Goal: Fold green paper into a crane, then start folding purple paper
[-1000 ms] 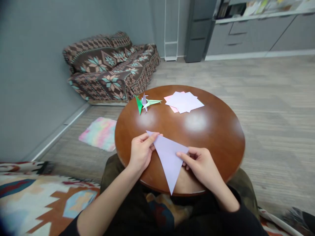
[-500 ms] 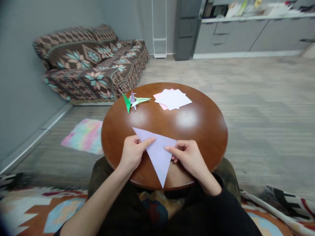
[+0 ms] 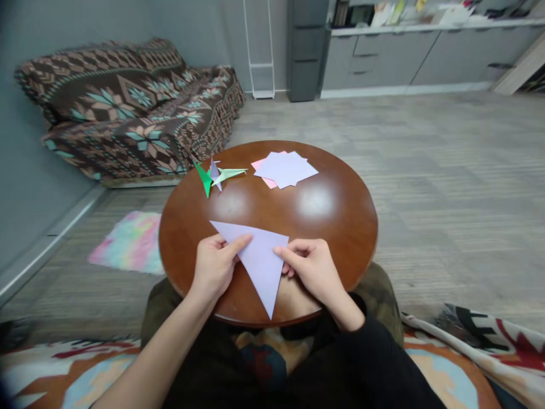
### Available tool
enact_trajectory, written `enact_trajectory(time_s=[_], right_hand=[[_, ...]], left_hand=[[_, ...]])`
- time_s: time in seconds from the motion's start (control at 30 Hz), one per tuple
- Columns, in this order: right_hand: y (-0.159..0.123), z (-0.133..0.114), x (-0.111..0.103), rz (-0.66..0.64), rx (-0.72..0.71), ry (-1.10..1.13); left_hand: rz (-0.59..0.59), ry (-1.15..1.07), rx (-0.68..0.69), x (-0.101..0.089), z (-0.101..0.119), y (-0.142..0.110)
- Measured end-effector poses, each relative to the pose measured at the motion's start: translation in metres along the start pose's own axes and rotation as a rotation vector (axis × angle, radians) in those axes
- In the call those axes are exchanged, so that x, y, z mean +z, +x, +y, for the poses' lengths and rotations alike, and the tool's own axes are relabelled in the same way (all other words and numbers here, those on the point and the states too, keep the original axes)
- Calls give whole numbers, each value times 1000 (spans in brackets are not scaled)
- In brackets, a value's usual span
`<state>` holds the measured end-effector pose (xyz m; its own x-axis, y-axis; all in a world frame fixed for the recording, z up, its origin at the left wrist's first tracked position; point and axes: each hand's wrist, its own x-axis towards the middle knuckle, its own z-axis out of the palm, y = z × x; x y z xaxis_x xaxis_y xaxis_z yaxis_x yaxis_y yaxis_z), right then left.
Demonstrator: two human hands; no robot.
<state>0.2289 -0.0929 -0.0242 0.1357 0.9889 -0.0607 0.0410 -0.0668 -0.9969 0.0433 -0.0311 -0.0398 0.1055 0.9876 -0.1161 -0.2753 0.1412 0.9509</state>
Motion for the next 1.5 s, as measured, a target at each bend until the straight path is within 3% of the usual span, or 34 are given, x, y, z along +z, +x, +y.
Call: enact_trajectory(time_s=[0.97, 1.03, 1.1, 1.13, 1.17, 1.23, 1.3, 1.33, 1.4, 1.5], right_hand=[[-1, 0, 3, 64, -18, 23], [-4, -2, 3, 142, -73, -24], [-7, -6, 3, 277, -186, -118], [-9, -10, 4, 346, -258, -182], [-10, -14, 5, 382, -320, -250], [-12, -24, 11, 371, -431, -385], [-13, -32, 17, 220, -528, -461], [-14, -35, 21, 144, -548, -471], [-14, -36, 24, 53, -577, -456], [-14, -27, 22, 171, -603, -431]], left_hand=[[-47, -17, -13, 0, -2, 3], [-10, -4, 92, 2, 0, 1], [53, 46, 311, 4, 4, -3], [47, 94, 420, 6, 7, -7], [-34, 134, 474, 7, 9, -10], [-401, 164, 396, 9, 13, -17], [-614, 160, 330, 10, 16, -20], [-636, 159, 313, 10, 17, -20], [-553, 160, 265, 9, 16, -18], [-403, 76, 77, 8, 12, -14]])
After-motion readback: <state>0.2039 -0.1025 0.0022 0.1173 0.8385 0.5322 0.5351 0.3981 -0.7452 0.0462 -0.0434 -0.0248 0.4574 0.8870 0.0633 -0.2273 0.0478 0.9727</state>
